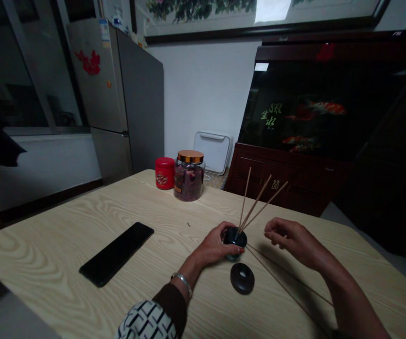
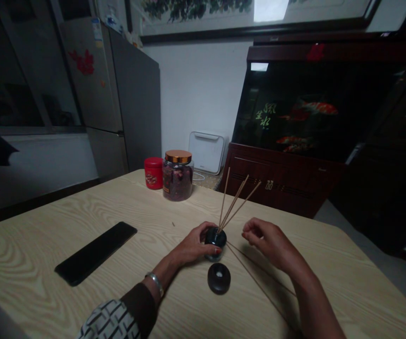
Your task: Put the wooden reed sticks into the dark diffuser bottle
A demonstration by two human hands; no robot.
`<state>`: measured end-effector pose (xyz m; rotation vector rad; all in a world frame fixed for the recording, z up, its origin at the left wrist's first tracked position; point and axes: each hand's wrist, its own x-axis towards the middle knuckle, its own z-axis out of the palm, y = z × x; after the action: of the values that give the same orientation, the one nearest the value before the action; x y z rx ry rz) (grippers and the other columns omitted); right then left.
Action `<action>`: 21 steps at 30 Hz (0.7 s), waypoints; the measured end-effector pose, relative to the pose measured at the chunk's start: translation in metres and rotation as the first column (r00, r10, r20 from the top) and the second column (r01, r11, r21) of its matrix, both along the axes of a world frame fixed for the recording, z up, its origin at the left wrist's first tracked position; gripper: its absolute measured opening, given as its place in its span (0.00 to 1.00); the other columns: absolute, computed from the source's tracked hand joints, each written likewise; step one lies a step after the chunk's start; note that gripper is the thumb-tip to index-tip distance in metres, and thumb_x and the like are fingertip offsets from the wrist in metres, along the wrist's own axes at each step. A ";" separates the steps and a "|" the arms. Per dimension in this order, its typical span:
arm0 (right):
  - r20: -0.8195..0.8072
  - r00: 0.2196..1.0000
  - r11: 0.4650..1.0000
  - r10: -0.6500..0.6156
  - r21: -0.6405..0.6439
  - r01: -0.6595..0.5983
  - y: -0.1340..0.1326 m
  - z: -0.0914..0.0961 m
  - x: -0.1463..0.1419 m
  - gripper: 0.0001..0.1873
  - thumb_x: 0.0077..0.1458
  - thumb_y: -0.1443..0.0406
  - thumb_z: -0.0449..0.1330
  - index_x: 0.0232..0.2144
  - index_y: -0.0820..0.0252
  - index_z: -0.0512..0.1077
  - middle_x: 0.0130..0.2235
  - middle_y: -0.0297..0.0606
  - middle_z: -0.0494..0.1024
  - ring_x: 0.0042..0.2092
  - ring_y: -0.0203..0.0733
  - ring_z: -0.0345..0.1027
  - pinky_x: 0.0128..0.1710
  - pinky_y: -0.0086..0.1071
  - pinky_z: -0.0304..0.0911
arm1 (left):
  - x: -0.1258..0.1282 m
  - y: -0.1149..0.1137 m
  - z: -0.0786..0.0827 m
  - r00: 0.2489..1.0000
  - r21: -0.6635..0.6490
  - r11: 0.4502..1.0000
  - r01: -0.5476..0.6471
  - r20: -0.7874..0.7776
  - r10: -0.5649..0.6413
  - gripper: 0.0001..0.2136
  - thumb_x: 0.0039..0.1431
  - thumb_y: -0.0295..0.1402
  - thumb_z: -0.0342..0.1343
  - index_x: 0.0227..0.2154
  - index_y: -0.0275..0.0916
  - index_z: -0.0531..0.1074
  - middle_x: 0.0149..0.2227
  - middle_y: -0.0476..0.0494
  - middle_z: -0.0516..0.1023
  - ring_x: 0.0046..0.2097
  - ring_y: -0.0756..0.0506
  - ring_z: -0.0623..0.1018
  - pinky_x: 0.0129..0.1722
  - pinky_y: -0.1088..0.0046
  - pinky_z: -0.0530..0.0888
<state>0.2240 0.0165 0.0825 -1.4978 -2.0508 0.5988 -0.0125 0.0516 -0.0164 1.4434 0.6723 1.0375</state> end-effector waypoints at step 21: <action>0.666 0.737 0.971 -0.116 -0.080 0.225 0.008 -0.045 0.003 0.08 0.47 0.67 0.57 0.31 0.59 0.75 0.38 0.47 0.80 0.39 0.49 0.73 0.31 0.33 0.52 | 0.000 0.001 -0.001 1.000 -0.011 1.000 -0.003 -0.012 0.003 0.30 0.40 0.30 0.72 0.49 0.37 0.69 0.46 0.41 0.76 0.48 0.42 0.75 0.48 0.67 0.69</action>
<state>0.2274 0.0243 0.0378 -2.2054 -2.3562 0.1483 -0.0124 0.0527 -0.0171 1.4403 0.6877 1.0268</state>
